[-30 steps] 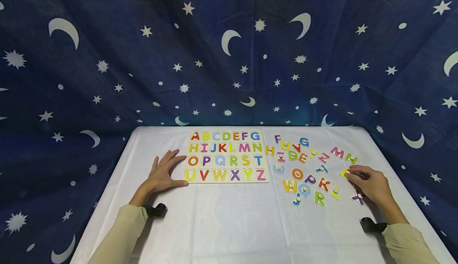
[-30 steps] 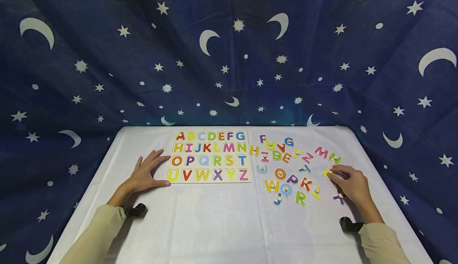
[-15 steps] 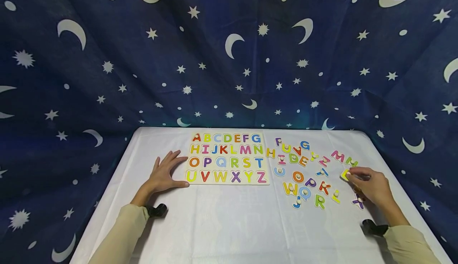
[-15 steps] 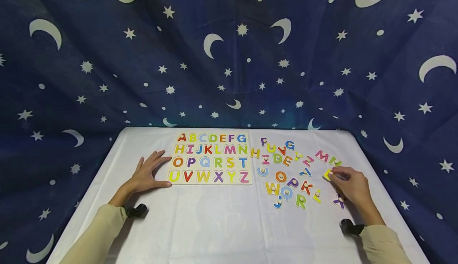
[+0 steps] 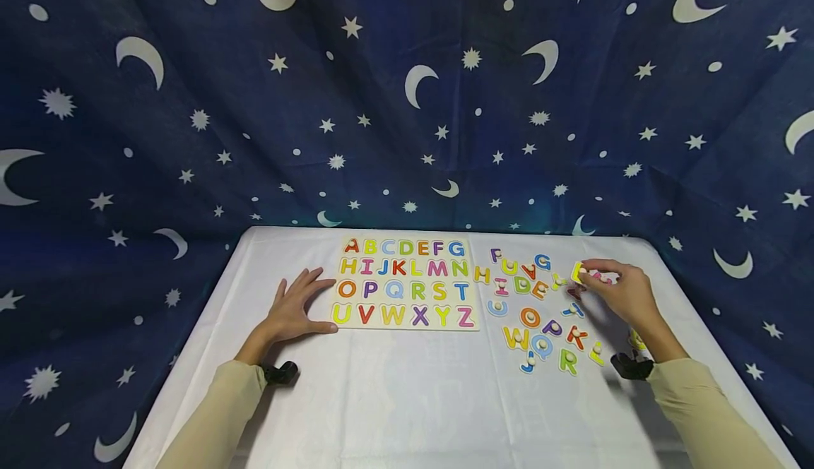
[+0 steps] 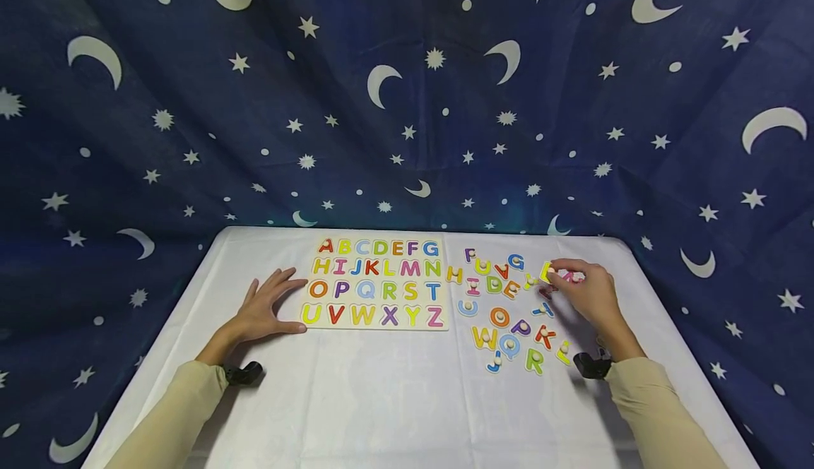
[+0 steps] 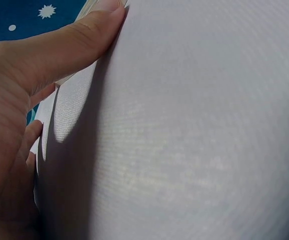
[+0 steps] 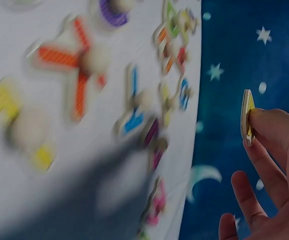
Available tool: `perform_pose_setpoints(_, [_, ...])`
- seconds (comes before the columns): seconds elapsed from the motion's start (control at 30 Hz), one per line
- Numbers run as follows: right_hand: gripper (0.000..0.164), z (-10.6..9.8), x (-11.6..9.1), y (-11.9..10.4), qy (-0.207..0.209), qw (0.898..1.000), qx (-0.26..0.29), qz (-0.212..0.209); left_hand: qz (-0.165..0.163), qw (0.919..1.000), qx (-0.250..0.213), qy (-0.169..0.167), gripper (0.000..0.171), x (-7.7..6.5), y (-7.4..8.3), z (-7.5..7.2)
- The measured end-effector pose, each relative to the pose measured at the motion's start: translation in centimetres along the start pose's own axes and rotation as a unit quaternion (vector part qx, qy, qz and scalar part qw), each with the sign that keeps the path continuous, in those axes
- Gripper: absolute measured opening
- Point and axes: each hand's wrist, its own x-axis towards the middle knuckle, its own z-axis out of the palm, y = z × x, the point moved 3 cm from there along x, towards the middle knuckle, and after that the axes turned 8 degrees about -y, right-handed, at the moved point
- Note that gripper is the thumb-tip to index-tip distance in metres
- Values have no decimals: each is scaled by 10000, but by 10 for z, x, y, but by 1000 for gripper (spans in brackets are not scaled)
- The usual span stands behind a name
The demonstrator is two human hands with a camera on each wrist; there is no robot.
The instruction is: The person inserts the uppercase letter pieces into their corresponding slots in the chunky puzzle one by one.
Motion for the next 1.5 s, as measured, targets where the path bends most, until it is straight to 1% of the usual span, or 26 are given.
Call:
perform_pose_setpoints(0.13, [39, 13, 17, -22, -118, 9998, 151, -82, -28, 10000, -20, 47, 98, 0, -1, 0])
perform_pose_setpoints(0.33, [38, 37, 42, -55, -324, 9983, 334, -350, -51, 10000, -39, 7, 99, -1, -1, 1])
perform_pose_setpoints(0.47, [38, 57, 58, -80, -554, 9959, 537, -467, -77, 10000, -26, 36, 99, 0, -1, 2])
perform_pose_setpoints(0.67, [31, 92, 78, -117, -804, 9914, 820, -623, -107, 9999, -19, 17, 99, 0, -2, 4])
perform_pose_setpoints(0.83, [27, 120, 89, -149, -979, 9837, 1122, -1003, -28, 10000, -26, 87, 99, 0, 0, 4])
perform_pose_setpoints(1.07, [24, 158, 102, -189, -1168, 9764, 1235, -1331, 40, 9999, -10, 154, 99, -1, -2, 2])
perform_pose_setpoints(1.27, [20, 186, 113, -214, -1298, 9741, 1271, -1349, 45, 9999, 40, 160, 99, -1, -3, 3])
perform_pose_setpoints(1.5, [18, 215, 120, -238, -1443, 9733, 1102, -1405, 16, 9999, 25, 155, 98, 0, -2, 4])
